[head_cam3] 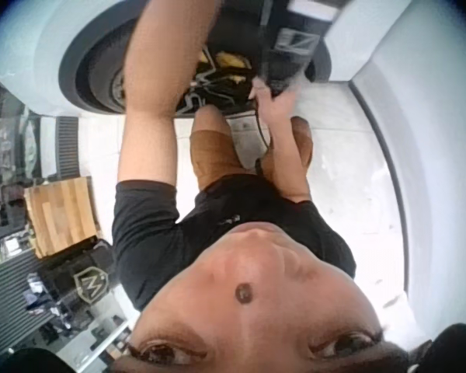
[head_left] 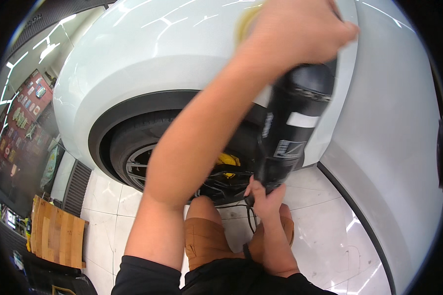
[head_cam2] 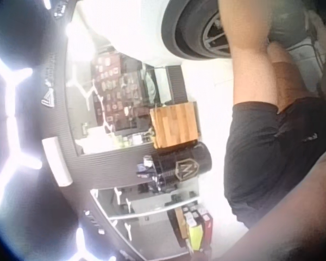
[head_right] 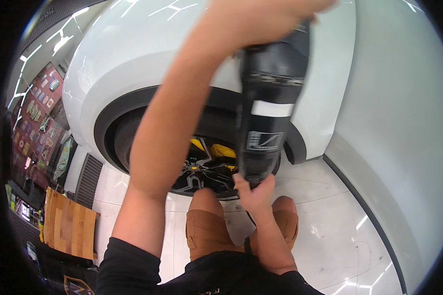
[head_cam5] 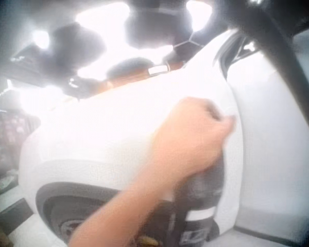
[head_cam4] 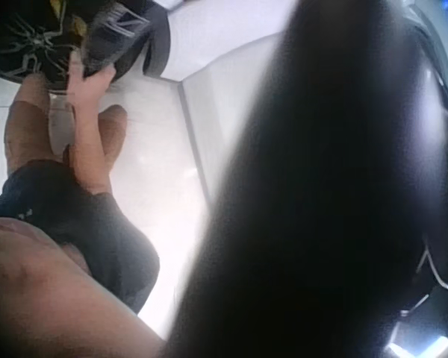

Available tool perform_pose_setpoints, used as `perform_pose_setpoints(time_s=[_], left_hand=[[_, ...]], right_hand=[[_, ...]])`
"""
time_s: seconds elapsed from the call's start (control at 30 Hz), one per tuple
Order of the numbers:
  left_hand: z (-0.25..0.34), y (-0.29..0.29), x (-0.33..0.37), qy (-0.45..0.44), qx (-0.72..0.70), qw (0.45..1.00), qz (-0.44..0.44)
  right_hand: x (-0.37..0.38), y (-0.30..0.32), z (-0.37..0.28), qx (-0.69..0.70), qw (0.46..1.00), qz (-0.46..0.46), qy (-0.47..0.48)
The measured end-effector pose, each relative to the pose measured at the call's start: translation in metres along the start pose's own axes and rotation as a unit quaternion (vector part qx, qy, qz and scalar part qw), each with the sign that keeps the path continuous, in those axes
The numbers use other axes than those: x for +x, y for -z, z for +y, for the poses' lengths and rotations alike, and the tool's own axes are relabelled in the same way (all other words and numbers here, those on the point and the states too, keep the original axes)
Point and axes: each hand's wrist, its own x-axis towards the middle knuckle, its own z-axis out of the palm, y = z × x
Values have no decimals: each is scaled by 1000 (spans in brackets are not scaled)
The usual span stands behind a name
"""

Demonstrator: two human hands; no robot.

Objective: The person uses a rotary polisher with a yellow pad to buff the front bumper and hood of a white car. They apply polishing compound to the pad and continue polishing the front fender and bumper area.

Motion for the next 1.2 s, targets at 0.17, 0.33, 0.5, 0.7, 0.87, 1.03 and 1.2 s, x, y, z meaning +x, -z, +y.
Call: perform_pose_setpoints(time_s=[0.17, 0.33, 0.5, 0.7, 0.87, 1.03, 1.2], left_hand=[[19, -58, 30, -43, -100, 993, 42], [14, -64, 45, -101, -2, 994, -30], [5, -25, 34, -24, -89, 996, 15], [5, 38, 7, -109, 255, 958, -65], [-25, 75, -43, -164, 116, 977, 77], [-55, 85, -58, 47, 32, 976, 209], [-121, 159, -86, 84, -231, 946, 210]], right_hand=[[10, -15, 13, 116, 989, 76, 60], [13, -36, 2, 144, 984, 65, 77], [4, -55, -4, 112, 991, 58, 39], [-4, -79, -4, 40, 999, -13, 34], [-5, -103, -14, 19, 998, -37, 41], [-3, -123, -35, -53, 990, -103, 78], [3, -122, -79, -186, 962, -191, 53]])
